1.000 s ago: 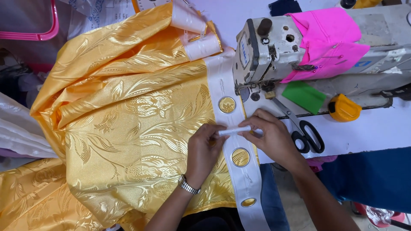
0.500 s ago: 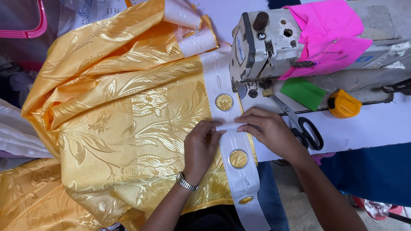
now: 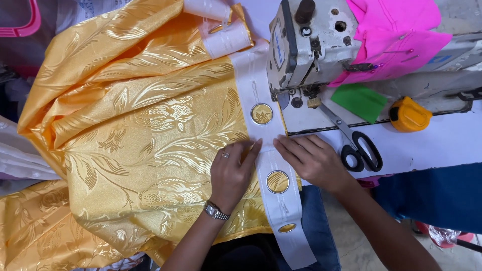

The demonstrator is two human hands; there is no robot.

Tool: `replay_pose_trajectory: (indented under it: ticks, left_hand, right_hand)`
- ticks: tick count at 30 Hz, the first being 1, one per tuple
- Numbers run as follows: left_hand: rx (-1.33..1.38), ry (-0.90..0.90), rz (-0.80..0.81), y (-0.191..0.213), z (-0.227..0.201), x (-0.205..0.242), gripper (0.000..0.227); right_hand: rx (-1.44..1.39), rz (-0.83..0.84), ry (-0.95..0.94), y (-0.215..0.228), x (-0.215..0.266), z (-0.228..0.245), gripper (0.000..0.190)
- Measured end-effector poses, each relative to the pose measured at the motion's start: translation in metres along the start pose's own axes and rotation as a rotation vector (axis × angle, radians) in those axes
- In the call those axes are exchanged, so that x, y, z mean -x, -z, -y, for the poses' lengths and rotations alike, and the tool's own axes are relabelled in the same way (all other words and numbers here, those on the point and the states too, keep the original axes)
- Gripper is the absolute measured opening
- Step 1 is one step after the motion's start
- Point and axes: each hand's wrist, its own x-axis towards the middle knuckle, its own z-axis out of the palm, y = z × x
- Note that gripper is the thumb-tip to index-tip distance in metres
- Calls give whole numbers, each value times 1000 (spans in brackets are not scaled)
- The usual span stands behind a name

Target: Aligning and preparing a grommet header tape onto curtain fabric at a sewing workstation.

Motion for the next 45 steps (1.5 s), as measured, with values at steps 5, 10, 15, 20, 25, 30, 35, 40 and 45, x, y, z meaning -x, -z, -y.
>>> replay_pose_trajectory:
  ticks: [5,10,15,20,25,30,35,40,45]
  left_hand:
    - [30,-15,15,7,-6,-5,17]
    - [76,1,57,6,-3,4,12]
    - [121,-2,75,9,-5,-3,10]
    - [94,-25,107,11,-8,-4,13]
    - [65,-69,150,10,-8,2,18]
    - [45,-56,205,16,-11,2,20]
    - [14,-79,186,17,-14,-2,21]
    - [136,132,142,17,-11,-3,17]
    - [292,698,203,21,-25,-13,26]
  right_hand:
    - [-24,-9,-29,-3,1,4,19]
    - [-58,33,-38,-4,4,6,19]
    - [-73,125,-47,-4,9,8,21]
    - [-55,117,-103,2,7,19,21]
    - [0,76,-195,-3,13,39,19]
    - [-15,43,-307,-6,14,49,26]
    - [7,-2,-378,-10,13,60,26]
    - [54,4,-458,-5,6,71,32]
    - [111,19,-457,-12,11,77,29]
